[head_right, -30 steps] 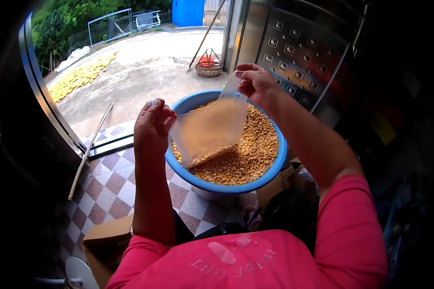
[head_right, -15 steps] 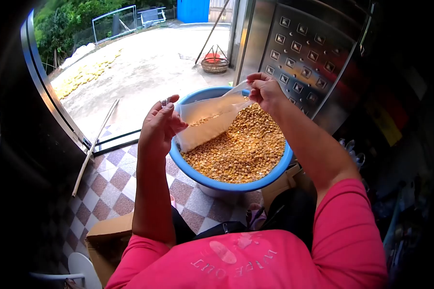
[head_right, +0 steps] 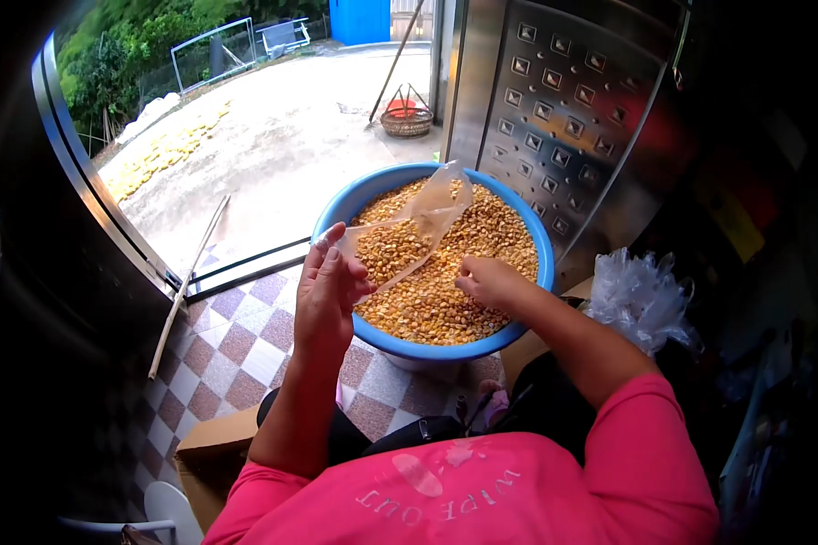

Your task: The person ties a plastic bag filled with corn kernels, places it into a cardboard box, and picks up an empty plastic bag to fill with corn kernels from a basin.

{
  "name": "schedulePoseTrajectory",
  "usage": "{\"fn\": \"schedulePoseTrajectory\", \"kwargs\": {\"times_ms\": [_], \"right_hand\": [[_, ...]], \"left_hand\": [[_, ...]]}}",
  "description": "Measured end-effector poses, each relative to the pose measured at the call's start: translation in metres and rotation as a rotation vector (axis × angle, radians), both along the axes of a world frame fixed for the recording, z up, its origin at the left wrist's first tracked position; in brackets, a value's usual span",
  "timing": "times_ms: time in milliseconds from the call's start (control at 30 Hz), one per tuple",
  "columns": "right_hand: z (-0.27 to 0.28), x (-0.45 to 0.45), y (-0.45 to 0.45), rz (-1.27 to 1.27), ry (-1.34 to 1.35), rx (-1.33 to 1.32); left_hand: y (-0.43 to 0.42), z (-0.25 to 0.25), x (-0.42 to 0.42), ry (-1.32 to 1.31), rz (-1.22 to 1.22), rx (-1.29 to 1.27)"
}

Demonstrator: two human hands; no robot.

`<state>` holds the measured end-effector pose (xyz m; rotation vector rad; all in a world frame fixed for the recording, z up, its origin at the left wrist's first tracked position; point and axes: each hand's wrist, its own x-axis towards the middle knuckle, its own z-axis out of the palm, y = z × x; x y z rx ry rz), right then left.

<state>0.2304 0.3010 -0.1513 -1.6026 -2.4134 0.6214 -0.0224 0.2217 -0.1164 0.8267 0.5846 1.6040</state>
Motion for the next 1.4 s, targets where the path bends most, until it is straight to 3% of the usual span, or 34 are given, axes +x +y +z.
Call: {"fn": "schedulePoseTrajectory", "kwargs": {"times_ms": [33,100,233,433,633,900,967,1000,1133,1200,1300,1333,1367,1400], "right_hand": [[-0.005,-0.004,-0.007,0.0,0.005,0.001],[-0.007,-0.019,-0.02,0.016,-0.228,0.081],[-0.019,-0.027,-0.023,0.058,-0.24,0.114],[-0.027,-0.025,-0.018,0.028,-0.213,0.108],[-0.029,-0.02,-0.018,0.097,-0.021,0.121],[-0.021,-0.016,-0.02,0.007,0.465,-0.218],[0.005,-0.028,-0.024,-0.052,0.917,-0.643],[0.007,-0.038,-0.022,-0.019,1.022,-0.637],[0.03,-0.07,-0.012,0.012,0.976,-0.661],[0.02,-0.084,0.003,0.062,0.673,-0.583],[-0.011,-0.092,0.03,0.147,0.438,-0.441],[-0.013,-0.089,0.033,0.331,0.485,-0.424],[-0.017,-0.091,0.038,0.329,0.485,-0.422],[-0.022,-0.093,0.043,0.143,0.682,-0.725]], "left_hand": [[-0.002,-0.001,0.002,0.005,0.0,0.001],[-0.004,-0.004,0.006,-0.006,0.029,0.011],[-0.011,-0.007,0.018,0.037,0.107,0.014],[-0.016,-0.021,0.034,0.013,0.187,0.034],[-0.018,-0.033,0.035,0.053,0.213,0.054],[-0.014,-0.041,0.036,0.146,0.147,0.068],[-0.013,-0.046,0.04,0.191,0.144,0.1],[-0.013,-0.048,0.043,0.166,0.15,0.133],[-0.021,-0.05,0.049,0.166,0.086,0.111],[-0.022,-0.053,0.054,0.215,0.111,0.147],[-0.022,-0.056,0.06,0.207,0.068,0.178],[-0.023,-0.059,0.061,0.207,0.064,0.179],[-0.024,-0.061,0.062,0.241,0.046,0.182],[-0.024,-0.063,0.063,0.274,0.029,0.184]]}}
